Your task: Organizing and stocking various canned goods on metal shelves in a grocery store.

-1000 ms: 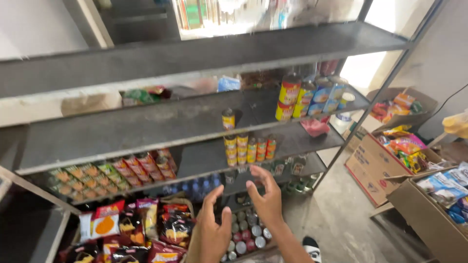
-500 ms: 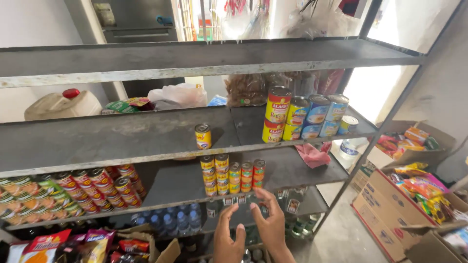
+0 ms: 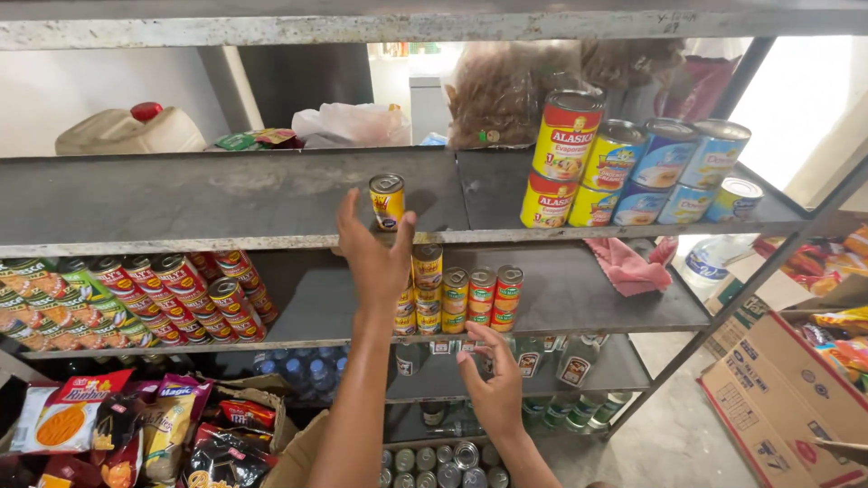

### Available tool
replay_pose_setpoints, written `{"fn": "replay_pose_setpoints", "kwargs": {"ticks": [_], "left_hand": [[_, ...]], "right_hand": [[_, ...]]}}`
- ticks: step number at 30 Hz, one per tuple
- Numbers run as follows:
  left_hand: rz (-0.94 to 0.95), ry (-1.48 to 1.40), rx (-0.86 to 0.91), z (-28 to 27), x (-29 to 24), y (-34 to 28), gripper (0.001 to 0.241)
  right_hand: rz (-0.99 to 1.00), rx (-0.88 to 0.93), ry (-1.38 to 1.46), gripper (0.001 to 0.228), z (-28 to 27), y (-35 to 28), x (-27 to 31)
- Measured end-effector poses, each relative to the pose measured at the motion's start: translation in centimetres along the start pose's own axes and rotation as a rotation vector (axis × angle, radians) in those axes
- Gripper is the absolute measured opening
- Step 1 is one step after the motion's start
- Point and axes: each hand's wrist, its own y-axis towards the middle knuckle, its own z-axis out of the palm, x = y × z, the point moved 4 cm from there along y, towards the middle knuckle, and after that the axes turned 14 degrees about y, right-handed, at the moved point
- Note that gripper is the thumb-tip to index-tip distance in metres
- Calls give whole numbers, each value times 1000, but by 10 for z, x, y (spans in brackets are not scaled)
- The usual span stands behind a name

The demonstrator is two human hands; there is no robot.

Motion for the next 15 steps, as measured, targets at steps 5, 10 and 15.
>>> {"fn": "replay_pose_setpoints", "kwargs": {"ticks": [5,10,15], "left_hand": [[-49,28,114,39,32,15,86],[-16,-33,57,42,26,4,72],[-7,-162,70,-9,-33,-22,69]], "right_hand": [[29,10,11,45,-3,3,-15],[-51,-31,-49,44,-24,15,-29],[-98,-118,-189,42,-50,43,-49]]}}
